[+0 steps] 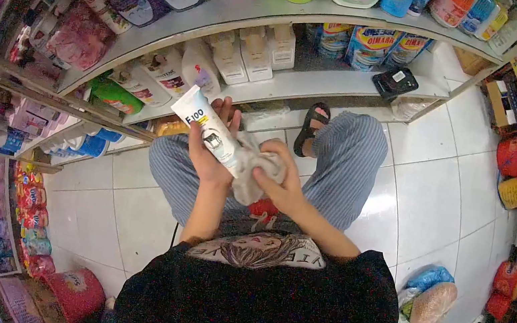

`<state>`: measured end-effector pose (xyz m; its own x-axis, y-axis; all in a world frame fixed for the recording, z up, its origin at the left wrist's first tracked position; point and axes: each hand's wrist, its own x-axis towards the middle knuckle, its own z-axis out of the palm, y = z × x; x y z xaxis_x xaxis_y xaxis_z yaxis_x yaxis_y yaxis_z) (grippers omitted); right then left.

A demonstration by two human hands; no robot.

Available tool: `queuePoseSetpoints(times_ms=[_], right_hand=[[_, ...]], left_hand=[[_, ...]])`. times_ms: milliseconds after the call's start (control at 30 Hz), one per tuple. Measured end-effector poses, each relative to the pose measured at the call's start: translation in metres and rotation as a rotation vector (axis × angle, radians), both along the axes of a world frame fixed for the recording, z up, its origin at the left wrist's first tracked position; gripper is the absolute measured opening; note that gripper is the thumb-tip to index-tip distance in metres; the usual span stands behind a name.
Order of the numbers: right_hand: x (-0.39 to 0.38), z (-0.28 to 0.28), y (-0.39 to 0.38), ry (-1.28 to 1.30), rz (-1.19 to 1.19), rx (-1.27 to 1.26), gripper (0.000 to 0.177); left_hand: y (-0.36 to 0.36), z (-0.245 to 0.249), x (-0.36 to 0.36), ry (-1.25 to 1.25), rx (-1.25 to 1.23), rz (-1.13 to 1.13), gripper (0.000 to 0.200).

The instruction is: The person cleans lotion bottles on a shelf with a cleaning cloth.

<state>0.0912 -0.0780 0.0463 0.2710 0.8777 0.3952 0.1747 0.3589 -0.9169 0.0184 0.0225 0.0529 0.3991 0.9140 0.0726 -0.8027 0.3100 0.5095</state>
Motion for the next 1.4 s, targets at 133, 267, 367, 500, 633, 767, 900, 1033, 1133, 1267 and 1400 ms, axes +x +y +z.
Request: queuePoseSetpoints(times_ms=[133, 267, 367, 500, 633, 767, 900, 1033, 1133, 1267, 1400], right_hand=[[-0.023, -0.019, 0.005, 0.995, -0.257, 0.14, 0.04], [-0.032, -0.043, 0.002, -0.145, -0.528, -0.123, 0.037], [-0.036, -0.044, 0.005, 1.055, -0.083, -0.13, 0.042], [-0.026, -0.051, 0.016, 1.63, 0.26, 0.297, 0.036], [-0.009, -0.005, 0.025, 0.833, -0.35, 0.069, 0.029], [0.015, 0.005, 0.03, 0.401, -0.296, 0.155, 0.029], [0.041, 0.031, 0.036, 0.397, -0.3, 0.137, 0.027], [0.072, 0.036, 0.039, 0.144, -0.179, 0.229, 0.027], [0.11, 0.022, 0.045, -0.092, -0.014, 0.272, 0.029], [0.13, -0.079, 0.088, 0.69, 0.07, 0.054, 0.033], [0.105, -0.173, 0.109, 1.213, -0.17, -0.038, 0.031]], left_hand=[[-0.017, 0.002, 0.014, 0.04, 0.104, 0.232, 0.045], [-0.032, -0.022, 0.011, -0.009, 0.286, 0.239, 0.055], [-0.035, -0.034, 0.0, 0.357, 0.594, 0.177, 0.058], [-0.032, -0.002, 0.006, 0.423, 0.196, -0.066, 0.045], [-0.032, 0.0, 0.006, 0.393, 0.13, -0.026, 0.036], [-0.034, 0.003, 0.0, 0.391, 0.062, -0.226, 0.04], [-0.035, 0.005, 0.001, 0.49, 0.077, -0.477, 0.042], [-0.025, 0.013, -0.003, 0.623, 0.147, -0.598, 0.043], [0.001, 0.039, -0.008, 0.713, 0.246, -0.859, 0.037], [0.012, 0.135, 0.009, 0.703, 0.495, -1.111, 0.043], [0.04, 0.241, 0.041, 1.088, 1.385, -0.239, 0.054]])
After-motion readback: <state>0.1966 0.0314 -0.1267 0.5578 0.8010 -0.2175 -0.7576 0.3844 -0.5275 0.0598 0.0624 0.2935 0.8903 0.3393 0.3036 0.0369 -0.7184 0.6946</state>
